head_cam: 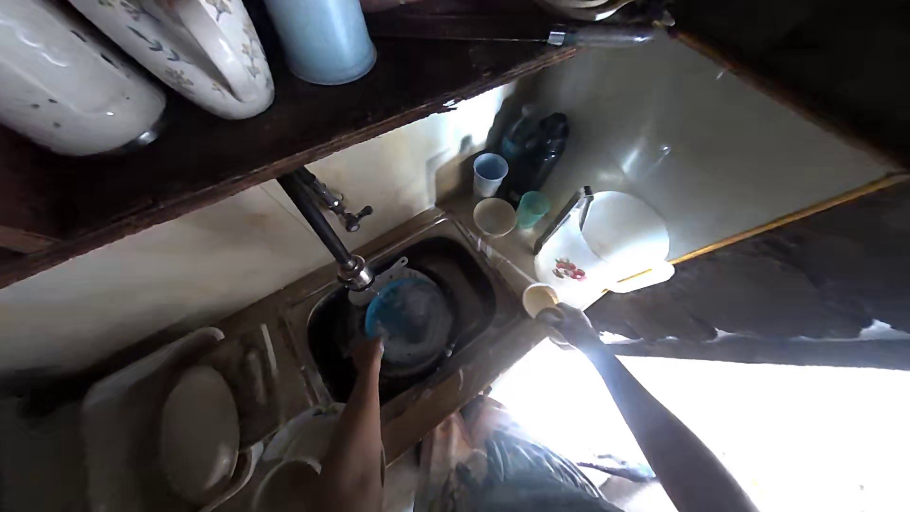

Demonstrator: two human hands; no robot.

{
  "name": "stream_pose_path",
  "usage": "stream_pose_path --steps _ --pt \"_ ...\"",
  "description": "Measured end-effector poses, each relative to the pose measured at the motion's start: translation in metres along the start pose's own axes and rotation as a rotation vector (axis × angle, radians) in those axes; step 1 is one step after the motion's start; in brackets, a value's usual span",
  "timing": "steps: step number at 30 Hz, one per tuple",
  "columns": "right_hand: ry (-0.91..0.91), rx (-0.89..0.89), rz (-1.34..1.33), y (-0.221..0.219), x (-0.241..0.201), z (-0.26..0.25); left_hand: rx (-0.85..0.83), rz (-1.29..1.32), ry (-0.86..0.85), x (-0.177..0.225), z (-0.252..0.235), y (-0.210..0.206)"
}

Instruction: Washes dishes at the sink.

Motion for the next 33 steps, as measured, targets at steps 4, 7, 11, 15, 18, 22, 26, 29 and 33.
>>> stream_pose_path --steps 4,7,11,15,18,22,26,29,33 --pt "-0.043 0.035 -0.037 0.002 0.006 0.008 0.013 0.092 -0.028 0.003 -0.002 -0.003" --pt "-0.076 0.042 -0.082 0.001 0.006 0.014 0.091 0.218 0.067 0.004 -0.003 -0.007" --pt "-0.074 0.099 -0.108 0.009 0.010 0.017 0.076 -0.118 0.048 0.011 -0.009 -0.016" --pt "-0.071 0.126 -0.075 0.018 0.020 0.021 0.080 -0.101 0.073 0.010 -0.011 -0.003" --pt "-0.119 0.174 -0.117 0.022 0.033 0.023 0.065 -0.043 -0.016 0.011 -0.017 -0.010" --pt "-0.110 0.320 -0.248 0.032 0.025 0.027 0.060 -0.070 -0.107 0.007 -0.030 -0.023" --pt "-0.059 0.402 -0.156 0.041 -0.006 0.024 0.114 -0.048 -0.114 0.016 -0.020 -0.014" --pt "0.030 0.412 0.014 0.020 -0.022 0.010 0.088 -0.075 -0.072 0.011 -0.022 -0.017" --pt "0.034 -0.008 0.324 -0.034 -0.028 -0.003 0.021 -0.112 0.001 0.009 -0.022 -0.016"
Point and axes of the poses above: each hand's wrist, its own z-axis away from the middle knuckle, its own y-axis out of the back of the hand, x = y × z, the point moved 7 cm from there along -z, towards the middle knuckle, and after that the axes turned 14 degrees about x, right-handed, at the moved point
